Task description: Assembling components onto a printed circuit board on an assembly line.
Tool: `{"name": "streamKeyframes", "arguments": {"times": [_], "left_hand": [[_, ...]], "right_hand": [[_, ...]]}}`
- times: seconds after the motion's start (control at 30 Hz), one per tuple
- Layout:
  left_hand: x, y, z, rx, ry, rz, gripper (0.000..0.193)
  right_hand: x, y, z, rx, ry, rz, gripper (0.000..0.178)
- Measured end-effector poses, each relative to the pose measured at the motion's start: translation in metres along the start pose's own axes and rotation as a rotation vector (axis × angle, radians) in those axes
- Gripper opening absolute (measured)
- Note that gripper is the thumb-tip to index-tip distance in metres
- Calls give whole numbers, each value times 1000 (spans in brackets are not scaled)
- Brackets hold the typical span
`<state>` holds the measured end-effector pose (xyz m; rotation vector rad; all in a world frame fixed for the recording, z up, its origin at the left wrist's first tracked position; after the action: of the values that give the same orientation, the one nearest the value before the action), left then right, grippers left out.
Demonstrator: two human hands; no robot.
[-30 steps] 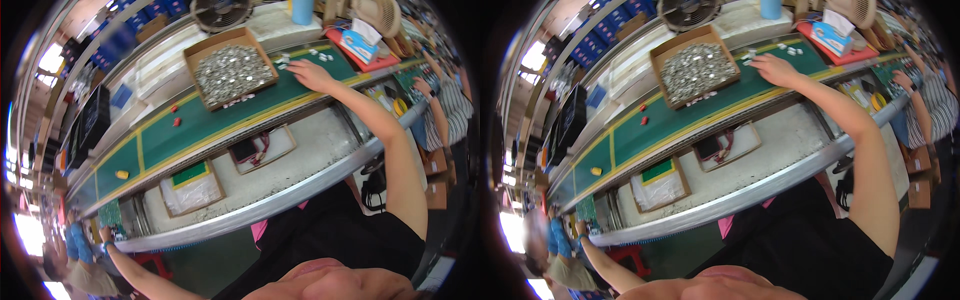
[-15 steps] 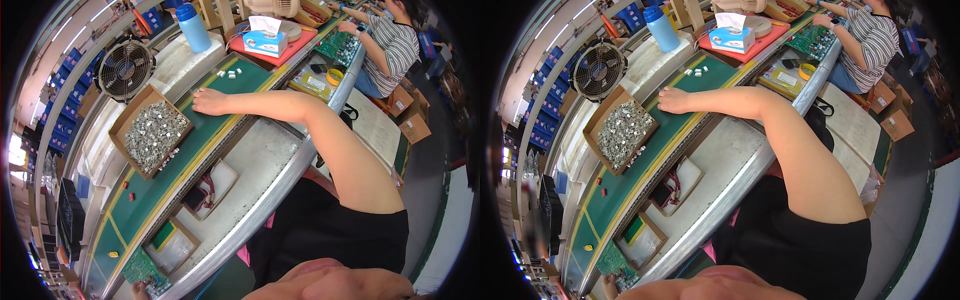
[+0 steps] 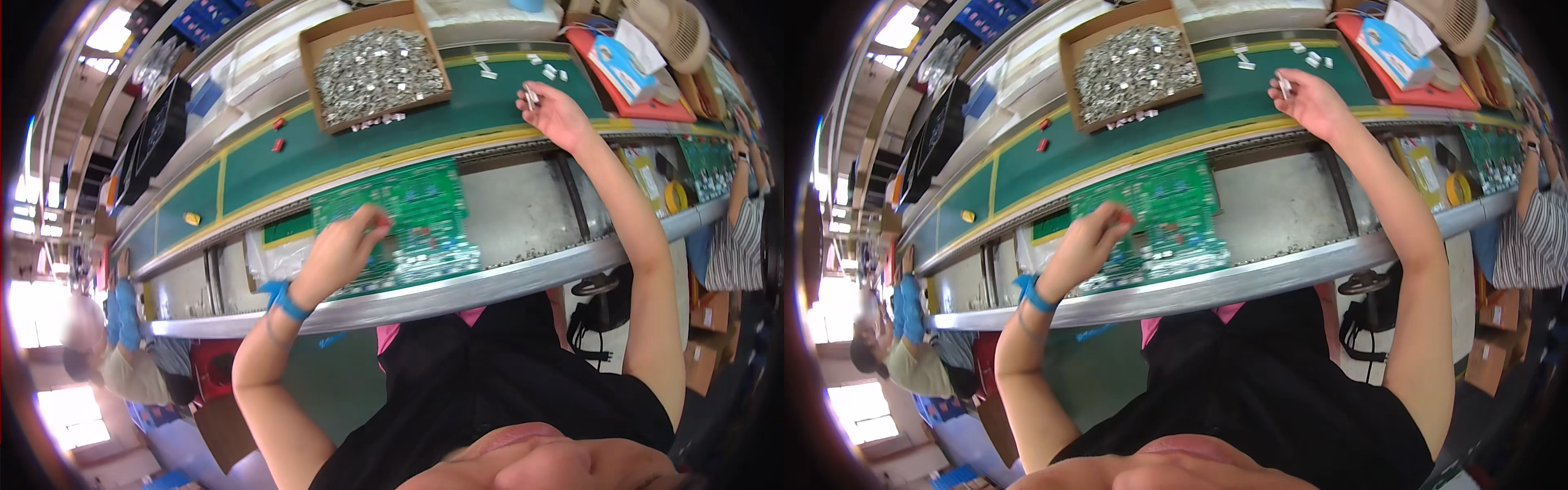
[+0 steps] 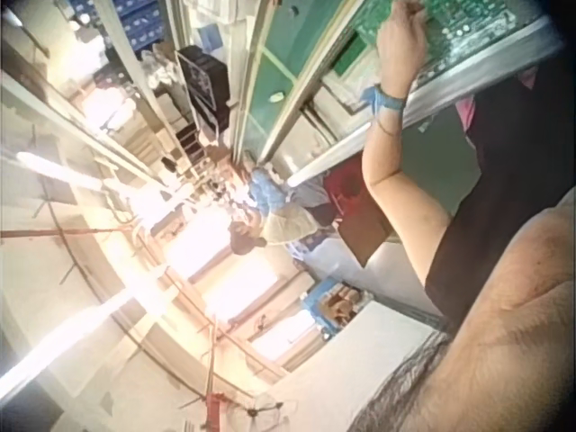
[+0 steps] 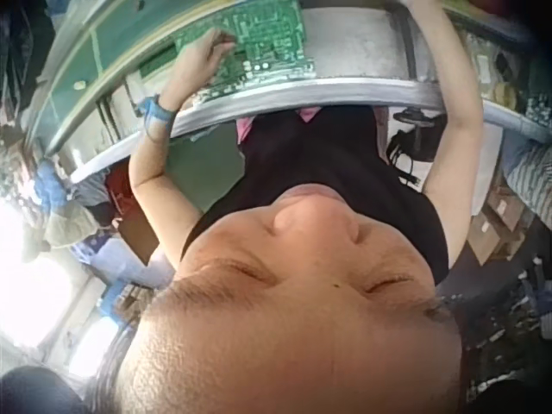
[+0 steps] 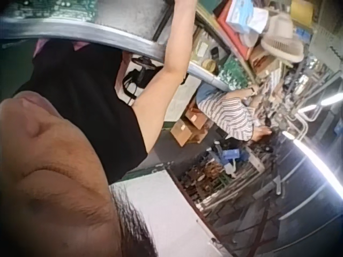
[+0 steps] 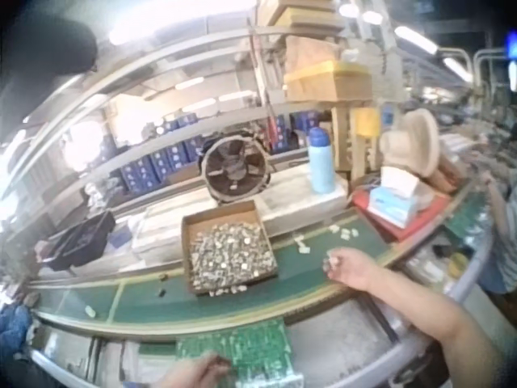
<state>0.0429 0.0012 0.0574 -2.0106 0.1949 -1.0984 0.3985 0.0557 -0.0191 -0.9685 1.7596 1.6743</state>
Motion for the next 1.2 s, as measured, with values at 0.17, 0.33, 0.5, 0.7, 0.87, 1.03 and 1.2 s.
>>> {"name": "streamKeyframes", "arguments": {"times": [0.17,0.33,0.5,0.7,0.87,1.03,1.2], "left_hand": [[25,-29,55,285,126,23,15],[35,-17,95,385,234,192,18],[43,-2,117,377,244,326,24],[40,7,126,275,255,325,18],[35,5,127,279,215,316,15],[37,3,126,266,218,305,14],[33,5,126,260,223,279,15]], "right_hand": [[16,32,-10,-29,26,-27,14],[28,65,-16,-124,109,-471,17],[36,72,-15,-166,166,-783,13],[37,82,-22,-166,74,-942,19],[40,86,-24,-195,120,-950,18],[38,86,-24,-205,51,-1014,18],[40,86,-24,-194,71,-1021,17]]}}
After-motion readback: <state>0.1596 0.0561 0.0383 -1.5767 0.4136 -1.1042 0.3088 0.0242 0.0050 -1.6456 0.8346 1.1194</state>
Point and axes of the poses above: each hand's wrist, its own z-axis towards the middle knuckle, its own y-axis out of the palm, x = y × z, the point moved 9 cm from there along z, towards the middle knuckle, and after that the axes turned 13 degrees about -x, right-handed, at the moved point
